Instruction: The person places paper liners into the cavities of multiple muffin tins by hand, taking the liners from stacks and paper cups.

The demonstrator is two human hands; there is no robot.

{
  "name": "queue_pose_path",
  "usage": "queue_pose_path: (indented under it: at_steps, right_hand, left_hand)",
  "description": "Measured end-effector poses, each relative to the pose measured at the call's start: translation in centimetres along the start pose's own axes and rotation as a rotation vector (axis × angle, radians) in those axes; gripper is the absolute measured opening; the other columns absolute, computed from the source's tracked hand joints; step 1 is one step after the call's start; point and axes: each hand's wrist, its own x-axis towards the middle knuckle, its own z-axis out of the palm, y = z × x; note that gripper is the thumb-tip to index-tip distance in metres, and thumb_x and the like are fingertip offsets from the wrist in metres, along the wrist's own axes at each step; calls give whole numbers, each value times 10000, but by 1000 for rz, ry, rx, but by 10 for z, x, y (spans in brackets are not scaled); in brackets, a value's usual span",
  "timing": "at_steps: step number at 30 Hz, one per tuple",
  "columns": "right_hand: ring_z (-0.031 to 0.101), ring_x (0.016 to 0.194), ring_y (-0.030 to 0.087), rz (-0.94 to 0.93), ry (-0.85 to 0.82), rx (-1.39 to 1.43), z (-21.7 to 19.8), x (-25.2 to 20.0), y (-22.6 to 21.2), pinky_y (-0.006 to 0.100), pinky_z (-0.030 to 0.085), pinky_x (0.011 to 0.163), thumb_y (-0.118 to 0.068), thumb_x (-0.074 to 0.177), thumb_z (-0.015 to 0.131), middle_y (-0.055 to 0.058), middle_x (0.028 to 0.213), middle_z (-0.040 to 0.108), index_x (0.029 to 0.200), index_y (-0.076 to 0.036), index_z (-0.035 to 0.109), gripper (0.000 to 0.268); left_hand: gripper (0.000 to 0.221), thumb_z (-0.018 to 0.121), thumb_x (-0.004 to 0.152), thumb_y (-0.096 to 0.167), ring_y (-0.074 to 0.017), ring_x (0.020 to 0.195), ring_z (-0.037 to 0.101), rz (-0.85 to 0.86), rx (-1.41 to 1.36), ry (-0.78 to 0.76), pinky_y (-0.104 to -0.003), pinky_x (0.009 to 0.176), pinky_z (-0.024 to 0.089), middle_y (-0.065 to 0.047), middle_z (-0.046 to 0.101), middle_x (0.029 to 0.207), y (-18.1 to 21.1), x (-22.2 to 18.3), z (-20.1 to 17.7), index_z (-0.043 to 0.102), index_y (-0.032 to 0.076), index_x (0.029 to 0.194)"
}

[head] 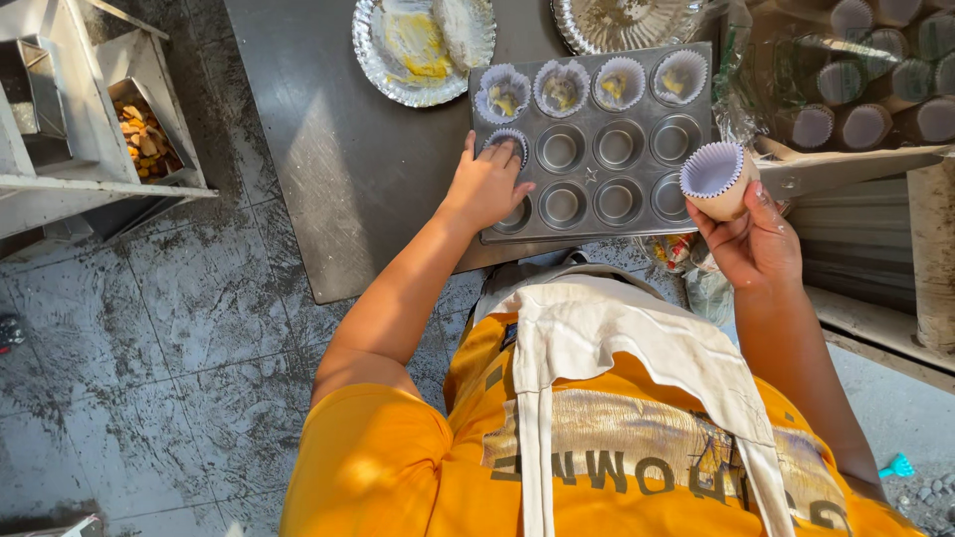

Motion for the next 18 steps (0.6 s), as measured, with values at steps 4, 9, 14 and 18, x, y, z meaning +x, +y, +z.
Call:
queue_pose_path:
  at_steps: [4,9,14,18]
  right_hand:
    - [567,1413,291,42,-42,-12,14,6,3,527,486,1187,-272,990,749,71,1487,589,1490,-95,506,584]
    - [573,1380,282,98,-128,-63,46,14,20,526,487,1167,-277,1010,699,77,1461,587,1453,-81,508,521]
    - [598,1320,264,123,-234,-100,77,22,37,495,512,1113,-271,1044,671,96,1426,599,1381,-67,506,428]
    - [612,1280,251,132,-212,-131,89,26,44,482,532,1087,-275,1033,665,96,1390,609,1359,-77,500,415]
  left_hand:
    - [596,645,936,524,-296,1273,578,-113,26,-184,-716,1153,197,-178,629,1321,17,4,-15,675,0,1219]
    - [466,697,955,287,-302,1344,554,61,-266,243,-624,1154,265,-176,606,1422,71,4,-57,639,14,1328]
    - [371,762,889,186,-244,1243,618,196,-415,431,-563,1186,355,-75,668,1299,112,15,-84,678,94,1239]
    - [275,761,840,96,-180,1075,676,180,-408,390,-482,1168,414,25,735,1069,100,18,-94,735,151,1108]
